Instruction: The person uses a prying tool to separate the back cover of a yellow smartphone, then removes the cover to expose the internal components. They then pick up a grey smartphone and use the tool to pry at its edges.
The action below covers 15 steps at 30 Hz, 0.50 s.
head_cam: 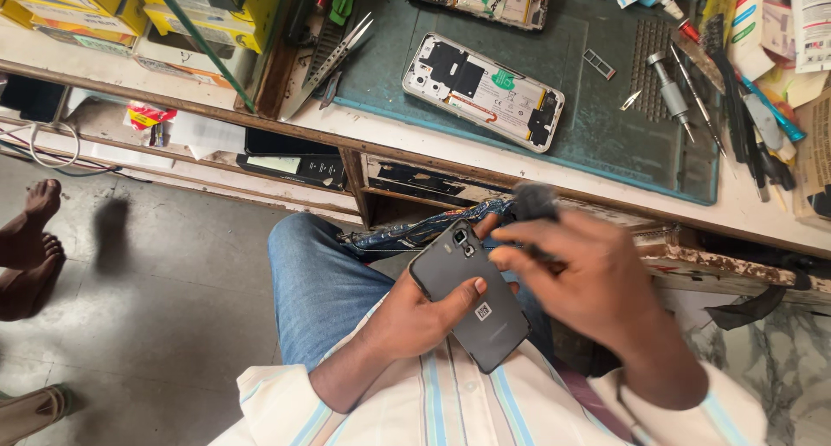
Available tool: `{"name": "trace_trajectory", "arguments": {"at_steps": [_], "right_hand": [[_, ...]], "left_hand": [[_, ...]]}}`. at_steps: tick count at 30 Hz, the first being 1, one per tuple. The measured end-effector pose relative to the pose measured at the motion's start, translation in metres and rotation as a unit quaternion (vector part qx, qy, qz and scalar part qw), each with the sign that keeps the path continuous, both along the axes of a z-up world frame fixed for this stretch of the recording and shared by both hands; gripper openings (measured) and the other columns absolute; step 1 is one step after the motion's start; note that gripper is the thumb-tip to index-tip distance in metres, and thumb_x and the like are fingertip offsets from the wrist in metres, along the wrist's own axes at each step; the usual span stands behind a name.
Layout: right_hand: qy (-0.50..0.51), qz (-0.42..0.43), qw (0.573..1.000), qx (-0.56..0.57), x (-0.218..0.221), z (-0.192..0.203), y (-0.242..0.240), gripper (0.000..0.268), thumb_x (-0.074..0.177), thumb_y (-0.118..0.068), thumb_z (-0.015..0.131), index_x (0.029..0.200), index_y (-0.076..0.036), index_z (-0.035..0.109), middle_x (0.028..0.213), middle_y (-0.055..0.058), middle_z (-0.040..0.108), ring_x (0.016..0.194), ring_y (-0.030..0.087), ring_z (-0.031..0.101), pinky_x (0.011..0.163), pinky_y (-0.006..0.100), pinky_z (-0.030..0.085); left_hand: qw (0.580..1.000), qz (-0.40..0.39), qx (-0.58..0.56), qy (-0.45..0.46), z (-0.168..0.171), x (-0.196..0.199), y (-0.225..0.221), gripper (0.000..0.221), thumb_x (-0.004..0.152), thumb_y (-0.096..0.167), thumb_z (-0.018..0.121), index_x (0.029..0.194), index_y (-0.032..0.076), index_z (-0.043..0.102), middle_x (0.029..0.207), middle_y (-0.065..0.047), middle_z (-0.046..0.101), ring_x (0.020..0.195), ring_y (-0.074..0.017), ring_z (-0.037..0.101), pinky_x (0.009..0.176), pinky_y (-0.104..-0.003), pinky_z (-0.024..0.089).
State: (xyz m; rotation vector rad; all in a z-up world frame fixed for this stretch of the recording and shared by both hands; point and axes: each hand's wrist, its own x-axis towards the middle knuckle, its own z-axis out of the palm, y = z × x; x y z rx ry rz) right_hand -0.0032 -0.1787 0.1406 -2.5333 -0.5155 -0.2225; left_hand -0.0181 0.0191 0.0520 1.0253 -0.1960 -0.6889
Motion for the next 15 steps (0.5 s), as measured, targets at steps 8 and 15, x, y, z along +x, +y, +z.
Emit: {"name": "trace_trajectory", "arguments": {"at_steps": [8,15], "right_hand": [[0.006,-0.017,1.0,-0.004,-0.001,-0.017,0.011,0.012,0.084,-0.016,0.077,0.091,-0.007,0.073,0.077,0.006,0.071,0.06,0.017,0.069,0.051,0.032,0.052],[-0.086,-0.067,0.994,-0.021,0.025,0.002,-0.016,0.011,0.094,-0.012,0.072,0.094,-0.002,0.067,0.081,0.012,0.068,0.065,0.022,0.065,0.058,0.036,0.048]], "left_hand": [[0.985,-0.025,0.152,-0.08,0.0,-0.001,-0.001,0.024,0.104,0.015,0.061,0.123,0.001,0.065,0.095,-0.009,0.073,0.088,-0.0114,0.067,0.078,-0.029,0.058],[0.999,-0.034,-0.022,-0.022,0.007,-0.002,-0.001,0.057,0.102,0.004,0.046,0.157,0.007,0.033,0.144,-0.012,0.062,0.121,-0.0175,0.066,0.104,-0.034,0.057]]}}
